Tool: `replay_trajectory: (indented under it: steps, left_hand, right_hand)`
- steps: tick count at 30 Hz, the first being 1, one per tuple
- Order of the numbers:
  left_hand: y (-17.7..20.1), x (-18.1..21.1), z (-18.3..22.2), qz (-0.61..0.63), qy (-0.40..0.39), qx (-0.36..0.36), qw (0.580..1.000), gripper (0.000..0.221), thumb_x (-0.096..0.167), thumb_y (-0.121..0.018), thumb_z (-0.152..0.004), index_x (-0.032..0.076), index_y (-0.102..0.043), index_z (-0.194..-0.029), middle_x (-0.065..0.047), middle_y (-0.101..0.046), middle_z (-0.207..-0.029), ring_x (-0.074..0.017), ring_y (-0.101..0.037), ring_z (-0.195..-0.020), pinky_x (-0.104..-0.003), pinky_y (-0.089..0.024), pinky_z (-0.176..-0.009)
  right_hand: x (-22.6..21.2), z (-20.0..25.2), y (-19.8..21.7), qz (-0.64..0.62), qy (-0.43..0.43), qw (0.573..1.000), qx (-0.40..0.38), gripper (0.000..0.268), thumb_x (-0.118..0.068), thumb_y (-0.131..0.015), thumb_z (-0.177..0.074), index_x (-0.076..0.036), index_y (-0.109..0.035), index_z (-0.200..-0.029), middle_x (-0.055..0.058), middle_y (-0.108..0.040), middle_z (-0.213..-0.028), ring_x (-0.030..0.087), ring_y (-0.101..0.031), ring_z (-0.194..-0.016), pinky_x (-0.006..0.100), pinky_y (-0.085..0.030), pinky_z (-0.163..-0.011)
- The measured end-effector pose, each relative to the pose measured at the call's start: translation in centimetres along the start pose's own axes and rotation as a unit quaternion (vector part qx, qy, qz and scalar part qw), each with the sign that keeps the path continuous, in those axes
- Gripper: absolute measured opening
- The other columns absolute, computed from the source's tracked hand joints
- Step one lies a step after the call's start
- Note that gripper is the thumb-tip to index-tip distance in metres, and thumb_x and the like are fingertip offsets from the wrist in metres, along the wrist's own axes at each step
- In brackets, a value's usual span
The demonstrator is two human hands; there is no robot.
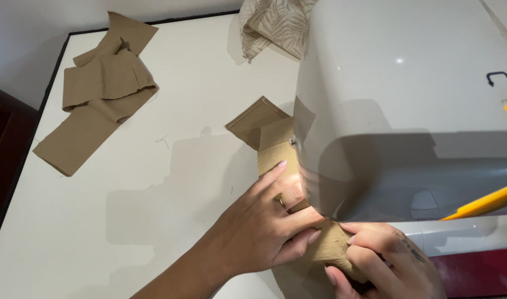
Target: Sewing fabric strips together using a sewing machine and trimming threads with scissors.
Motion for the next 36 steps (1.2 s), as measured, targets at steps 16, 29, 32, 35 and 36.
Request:
replay_trajectory:
  steps: [16, 29, 32, 35, 36]
  left_hand:
    - [0.4, 0.1, 0.3, -0.075, -0.050, -0.002, 0.996, 0.018, 0.005, -0.070, -0.089, 0.007, -0.061, -0.105, -0.007, -0.053, -0.097, -0.0281, -0.058, -0.111, -0.054, -0.050, -0.113]
    - [1.0, -0.2, 0.0, 0.002, 0.020, -0.010, 1.000, 0.011, 0.016, -0.062, -0.095, 0.008, -0.059, -0.101, -0.006, -0.056, -0.105, -0.0257, -0.061, -0.113, -0.058, -0.043, -0.114]
    - [1.1, -0.3, -0.1, 0.012, 0.031, -0.017, 0.999, 0.014, 0.018, -0.061, -0.095, 0.007, -0.059, -0.103, -0.007, -0.058, -0.109, -0.0267, -0.061, -0.115, -0.059, -0.039, -0.117]
    - [1.1, -0.5, 0.0, 0.021, 0.042, -0.021, 0.999, 0.017, 0.018, -0.059, -0.094, 0.006, -0.060, -0.106, -0.009, -0.060, -0.114, -0.0306, -0.061, -0.122, -0.059, -0.036, -0.119]
    - [1.1, -0.7, 0.0, 0.025, 0.049, -0.026, 0.998, 0.019, 0.019, -0.058, -0.094, 0.006, -0.060, -0.107, -0.011, -0.061, -0.117, -0.0336, -0.061, -0.126, -0.059, -0.034, -0.120]
  right_hand:
    - [1.2, 1.5, -0.4, 0.086, 0.003, 0.996, -0.013, 0.026, -0.039, -0.074, -0.081, -0.015, -0.065, -0.087, 0.001, -0.066, -0.096, 0.014, -0.063, -0.070, 0.029, -0.057, -0.066]
    - [1.0, 1.1, -0.5, 0.128, -0.049, 0.990, -0.038, 0.031, -0.045, -0.076, -0.080, -0.020, -0.071, -0.096, -0.006, -0.070, -0.097, 0.014, -0.065, -0.071, 0.031, -0.056, -0.067]
    - [1.2, 0.9, -0.4, 0.151, -0.040, 0.987, -0.050, 0.033, -0.047, -0.076, -0.081, -0.020, -0.070, -0.099, -0.007, -0.066, -0.091, 0.014, -0.062, -0.068, 0.030, -0.057, -0.069]
    - [1.3, 0.9, -0.5, 0.149, -0.022, 0.987, -0.056, 0.036, -0.048, -0.076, -0.080, -0.019, -0.068, -0.099, -0.005, -0.065, -0.087, 0.013, -0.059, -0.068, 0.029, -0.056, -0.071]
    - [1.4, 0.9, -0.5, 0.146, -0.024, 0.987, -0.056, 0.036, -0.048, -0.077, -0.080, -0.018, -0.066, -0.098, -0.004, -0.066, -0.088, 0.013, -0.059, -0.069, 0.028, -0.056, -0.072]
Point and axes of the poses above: each hand's wrist, its own z-axis away from the middle knuckle, its own y-axis out of the back of the hand, x = y × z, the point moved 3 cm from there along -z, towards the middle knuckle
